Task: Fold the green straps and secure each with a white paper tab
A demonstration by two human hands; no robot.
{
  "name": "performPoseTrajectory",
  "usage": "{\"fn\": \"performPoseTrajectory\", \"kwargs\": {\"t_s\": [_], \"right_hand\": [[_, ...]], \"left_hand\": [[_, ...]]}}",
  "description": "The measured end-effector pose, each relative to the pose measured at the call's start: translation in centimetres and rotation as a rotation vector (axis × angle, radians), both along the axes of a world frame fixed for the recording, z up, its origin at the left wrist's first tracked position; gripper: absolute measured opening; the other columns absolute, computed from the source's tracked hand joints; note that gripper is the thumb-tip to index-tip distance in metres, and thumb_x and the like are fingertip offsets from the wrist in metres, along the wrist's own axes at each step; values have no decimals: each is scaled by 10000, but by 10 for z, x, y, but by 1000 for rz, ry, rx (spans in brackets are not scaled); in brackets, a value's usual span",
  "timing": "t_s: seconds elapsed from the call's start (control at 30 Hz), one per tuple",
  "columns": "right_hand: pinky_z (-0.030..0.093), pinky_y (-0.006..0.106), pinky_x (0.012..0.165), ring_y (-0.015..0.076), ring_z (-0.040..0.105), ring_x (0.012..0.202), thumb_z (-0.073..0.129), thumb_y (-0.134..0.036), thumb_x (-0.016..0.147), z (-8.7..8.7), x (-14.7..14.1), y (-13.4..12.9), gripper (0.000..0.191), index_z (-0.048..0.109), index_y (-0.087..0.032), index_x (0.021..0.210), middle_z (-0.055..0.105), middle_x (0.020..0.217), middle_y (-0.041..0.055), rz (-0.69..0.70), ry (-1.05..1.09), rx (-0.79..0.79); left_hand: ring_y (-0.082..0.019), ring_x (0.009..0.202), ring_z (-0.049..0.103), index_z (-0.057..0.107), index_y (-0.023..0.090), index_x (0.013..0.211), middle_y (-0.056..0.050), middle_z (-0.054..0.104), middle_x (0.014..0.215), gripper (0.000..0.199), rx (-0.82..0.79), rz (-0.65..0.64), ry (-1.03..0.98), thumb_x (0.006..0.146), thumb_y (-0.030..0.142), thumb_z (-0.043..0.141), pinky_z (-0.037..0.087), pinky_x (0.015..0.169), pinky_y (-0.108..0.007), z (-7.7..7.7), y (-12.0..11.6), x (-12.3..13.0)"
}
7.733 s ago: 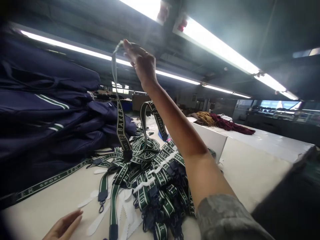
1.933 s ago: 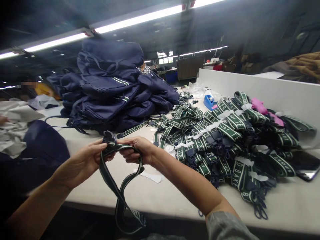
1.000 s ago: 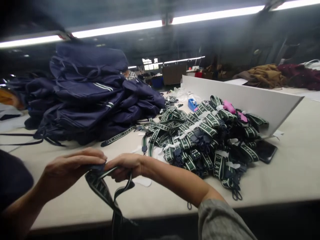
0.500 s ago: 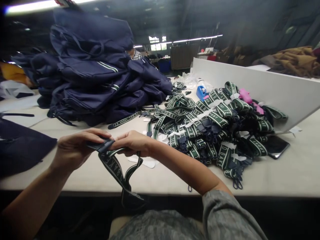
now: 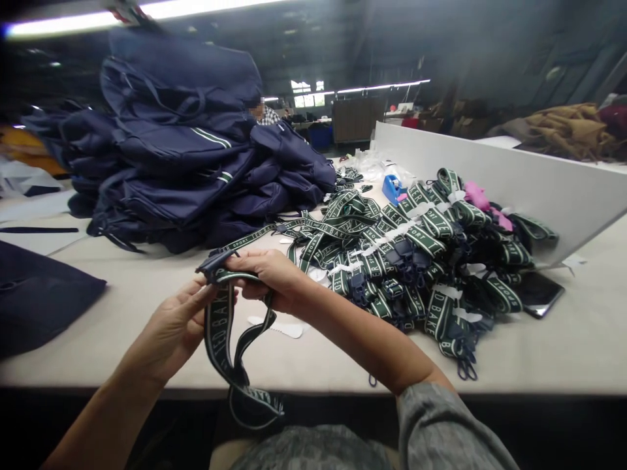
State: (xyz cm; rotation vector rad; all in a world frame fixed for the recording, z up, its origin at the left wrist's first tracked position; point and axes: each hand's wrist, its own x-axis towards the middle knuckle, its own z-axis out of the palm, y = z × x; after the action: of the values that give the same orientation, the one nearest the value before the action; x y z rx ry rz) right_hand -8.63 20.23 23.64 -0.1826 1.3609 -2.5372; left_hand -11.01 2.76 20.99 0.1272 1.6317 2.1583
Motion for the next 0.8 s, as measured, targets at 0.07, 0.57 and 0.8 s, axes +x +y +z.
{"fn": "performPoseTrajectory", "kwargs": {"t_s": [0.07, 0.57, 0.8], "right_hand": [[155, 133, 363, -7, 254, 352, 811, -313, 739, -1, -1, 5, 388, 471, -149, 646, 461, 456, -85, -18, 3, 2], [140, 142, 350, 2, 249, 369, 778, -352, 773, -10, -3, 9, 355, 509, -137, 688, 452, 489, -76, 90, 78, 9], [163, 120, 362, 3, 220, 366, 623, -252, 919, -7, -12, 5, 262, 483, -147, 724, 446, 503, -82, 162, 53, -10]], "left_hand": [[-72, 633, 599, 693, 124, 978, -30, 680, 840, 446, -17, -91, -87, 645, 305, 927, 484, 538, -119, -1, -6, -3], [-196, 828, 656, 726, 185, 1045, -59, 711, 882, 282, -158, -226, 313, 806, 324, 782, 535, 772, -279, -21, -8, -6], [-282, 1314, 521, 428, 308, 1466, -63, 532, 1463, 593, 148, -284, 618, 924, 300, 668, 325, 1165, -522, 13, -3, -23]]}}
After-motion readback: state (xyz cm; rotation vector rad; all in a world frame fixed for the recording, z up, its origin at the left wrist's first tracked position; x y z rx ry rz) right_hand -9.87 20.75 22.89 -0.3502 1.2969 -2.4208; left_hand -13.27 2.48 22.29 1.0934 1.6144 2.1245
